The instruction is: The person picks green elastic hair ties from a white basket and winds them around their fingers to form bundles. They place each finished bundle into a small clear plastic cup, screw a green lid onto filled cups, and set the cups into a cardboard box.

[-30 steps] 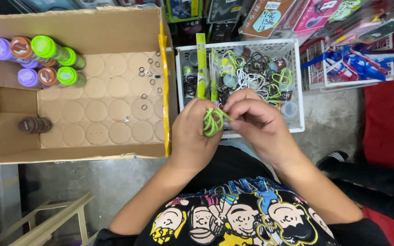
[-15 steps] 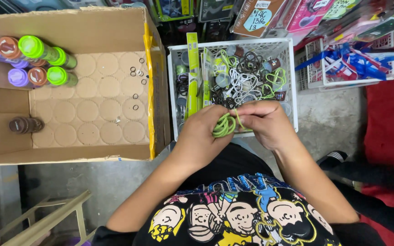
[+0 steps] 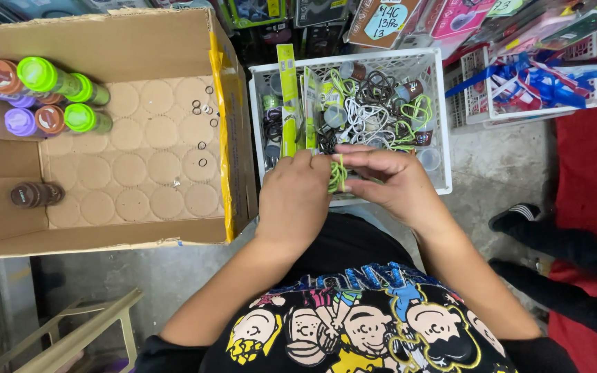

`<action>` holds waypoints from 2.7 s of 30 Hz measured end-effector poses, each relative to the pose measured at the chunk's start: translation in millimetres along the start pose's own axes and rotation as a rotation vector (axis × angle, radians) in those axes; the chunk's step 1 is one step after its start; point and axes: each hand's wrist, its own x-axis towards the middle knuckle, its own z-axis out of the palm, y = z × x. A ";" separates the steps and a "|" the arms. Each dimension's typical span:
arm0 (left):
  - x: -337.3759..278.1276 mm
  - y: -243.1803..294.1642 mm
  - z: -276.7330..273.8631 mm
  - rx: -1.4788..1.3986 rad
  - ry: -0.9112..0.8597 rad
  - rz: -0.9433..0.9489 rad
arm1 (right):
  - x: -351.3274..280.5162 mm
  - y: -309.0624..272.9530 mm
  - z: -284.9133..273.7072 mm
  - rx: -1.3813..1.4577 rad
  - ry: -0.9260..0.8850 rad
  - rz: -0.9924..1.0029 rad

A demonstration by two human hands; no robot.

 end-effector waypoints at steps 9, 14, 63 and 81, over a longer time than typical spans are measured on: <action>5.1 -1.2 6.8 0.228 -0.068 0.028 | 2.8 -27.0 7.6 -0.589 -0.051 -0.208; 7.0 -4.5 5.1 0.031 0.030 0.009 | 4.7 -45.2 20.8 -0.599 0.024 -0.165; 16.8 1.8 75.4 -0.879 -0.050 0.117 | -10.6 61.4 -21.5 0.250 0.182 -0.069; 52.6 4.1 121.6 -0.802 -0.135 -0.067 | -42.2 58.3 -137.1 0.198 0.611 -0.139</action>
